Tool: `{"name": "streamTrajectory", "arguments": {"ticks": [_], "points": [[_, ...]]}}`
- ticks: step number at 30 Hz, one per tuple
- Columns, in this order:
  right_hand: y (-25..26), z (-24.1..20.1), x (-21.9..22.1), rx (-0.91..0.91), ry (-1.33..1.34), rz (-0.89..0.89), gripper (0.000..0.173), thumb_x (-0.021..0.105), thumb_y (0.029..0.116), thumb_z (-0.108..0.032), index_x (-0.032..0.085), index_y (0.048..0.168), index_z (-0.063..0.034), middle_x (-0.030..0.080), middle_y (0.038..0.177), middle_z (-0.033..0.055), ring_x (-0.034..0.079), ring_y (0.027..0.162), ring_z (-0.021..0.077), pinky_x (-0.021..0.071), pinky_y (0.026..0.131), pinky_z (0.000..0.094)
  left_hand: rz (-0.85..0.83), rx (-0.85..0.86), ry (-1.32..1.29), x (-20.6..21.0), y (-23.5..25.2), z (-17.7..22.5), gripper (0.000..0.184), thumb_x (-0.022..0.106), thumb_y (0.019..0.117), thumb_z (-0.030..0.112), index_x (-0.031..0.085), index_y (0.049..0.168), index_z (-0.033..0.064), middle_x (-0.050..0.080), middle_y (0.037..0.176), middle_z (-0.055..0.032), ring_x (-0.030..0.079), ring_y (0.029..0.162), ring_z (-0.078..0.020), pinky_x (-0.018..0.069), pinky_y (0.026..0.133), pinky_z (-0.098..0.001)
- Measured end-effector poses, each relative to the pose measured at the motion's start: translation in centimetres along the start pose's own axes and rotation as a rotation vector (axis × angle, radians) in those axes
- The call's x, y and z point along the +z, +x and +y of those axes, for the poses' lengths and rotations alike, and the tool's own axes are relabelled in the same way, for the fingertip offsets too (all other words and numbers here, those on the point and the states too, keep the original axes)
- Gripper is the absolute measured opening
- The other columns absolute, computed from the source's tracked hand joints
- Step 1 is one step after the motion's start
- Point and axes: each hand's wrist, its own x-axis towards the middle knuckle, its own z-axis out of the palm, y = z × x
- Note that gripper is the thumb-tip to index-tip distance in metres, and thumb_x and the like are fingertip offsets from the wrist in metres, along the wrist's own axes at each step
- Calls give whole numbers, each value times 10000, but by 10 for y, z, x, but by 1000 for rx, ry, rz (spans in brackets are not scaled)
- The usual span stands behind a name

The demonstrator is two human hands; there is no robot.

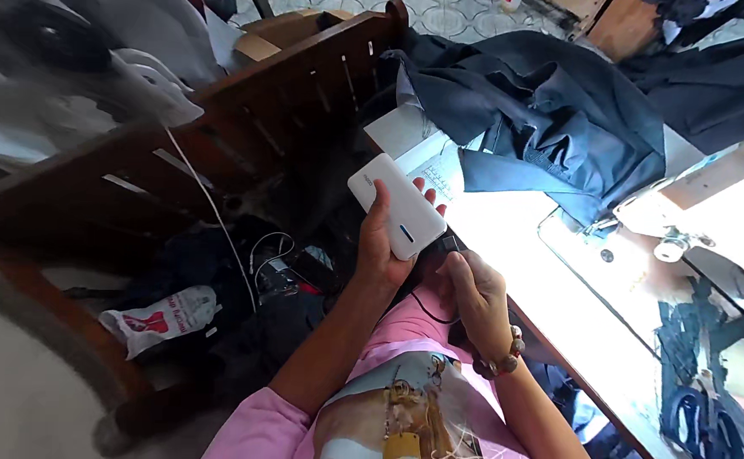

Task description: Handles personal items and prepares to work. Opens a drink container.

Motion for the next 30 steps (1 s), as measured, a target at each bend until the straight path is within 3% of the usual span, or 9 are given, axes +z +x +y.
{"name": "streamTrajectory", "arguments": {"ticks": [2,12,30], "points": [[-2,2,-1,30,16,1,308,448,1046,-113,653,826,-45,567,620,-108,546,529,-60,495,515,120,-30,-21,13,-2,-3,-2,315,494,1073,403,594,1238,153,743,1127,-52,749,1014,-184,624,895,-358],[-11,6,-15,204,216,-77,334,406,1049,-114,627,799,-91,566,591,-101,560,511,-16,507,508,149,-144,-27,152,-5,-8,-8,344,510,1057,436,583,1263,170,726,1190,-47,742,1030,-194,626,887,-370],[-19,15,-34,262,286,-118,357,393,1049,-104,626,779,-124,564,575,-120,552,508,-25,495,514,147,-211,-115,219,-13,-4,-24,389,583,1015,465,571,1291,192,711,1226,-51,737,1035,-194,624,873,-360]]}}
